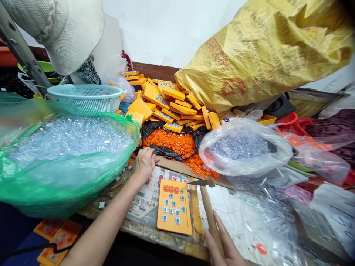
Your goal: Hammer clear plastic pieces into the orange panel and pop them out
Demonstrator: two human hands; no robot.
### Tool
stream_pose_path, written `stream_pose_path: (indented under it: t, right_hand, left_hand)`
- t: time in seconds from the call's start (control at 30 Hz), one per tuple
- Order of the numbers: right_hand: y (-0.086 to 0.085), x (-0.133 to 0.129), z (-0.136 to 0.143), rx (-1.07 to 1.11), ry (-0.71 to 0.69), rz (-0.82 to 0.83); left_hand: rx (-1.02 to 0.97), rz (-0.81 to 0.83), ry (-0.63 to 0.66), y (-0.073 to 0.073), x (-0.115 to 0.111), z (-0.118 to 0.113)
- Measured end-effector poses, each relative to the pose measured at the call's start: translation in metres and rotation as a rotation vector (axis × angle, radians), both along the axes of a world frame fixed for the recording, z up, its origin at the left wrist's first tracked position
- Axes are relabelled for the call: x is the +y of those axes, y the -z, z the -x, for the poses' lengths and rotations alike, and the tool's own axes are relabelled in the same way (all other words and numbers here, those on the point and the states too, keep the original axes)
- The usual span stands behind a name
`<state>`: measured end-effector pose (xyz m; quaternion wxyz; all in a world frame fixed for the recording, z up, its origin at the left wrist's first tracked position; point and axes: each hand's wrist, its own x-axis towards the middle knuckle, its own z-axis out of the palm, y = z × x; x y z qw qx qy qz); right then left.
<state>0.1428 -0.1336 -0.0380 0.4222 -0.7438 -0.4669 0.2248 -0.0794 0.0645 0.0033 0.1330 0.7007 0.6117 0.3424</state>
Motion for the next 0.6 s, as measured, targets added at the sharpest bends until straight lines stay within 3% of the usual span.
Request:
stream_pose_path:
  t: [0.1, 0.17, 0.3, 0.4, 0.5, 0.6]
  right_hand:
    - [-0.006, 0.001, 0.0, 0.01, -0.005, -0.044]
    - [-0.009, 0.0, 0.001, 0.013, -0.007, -0.065]
    - [-0.012, -0.002, 0.002, 0.027, 0.004, -0.061]
    - [-0.016, -0.001, 0.003, 0.056, 0.007, -0.034]
    - [-0.021, 0.0, 0.006, 0.091, 0.005, -0.014]
    - [-0.022, -0.005, 0.009, 0.116, 0.002, -0.017]
  left_hand:
    - [0.039, 0.035, -0.004, -0.003, 0.024, 0.01]
    - [0.042, 0.053, 0.024, -0.005, 0.024, 0.01]
    - [0.003, 0.114, 0.124, -0.001, -0.008, 0.011]
    - [0.0, 0.162, 0.192, 0.01, -0.035, 0.018]
    - [0.01, 0.146, 0.196, 0.021, -0.05, 0.024]
    - [-0.001, 0.128, 0.202, 0.022, -0.06, 0.02]
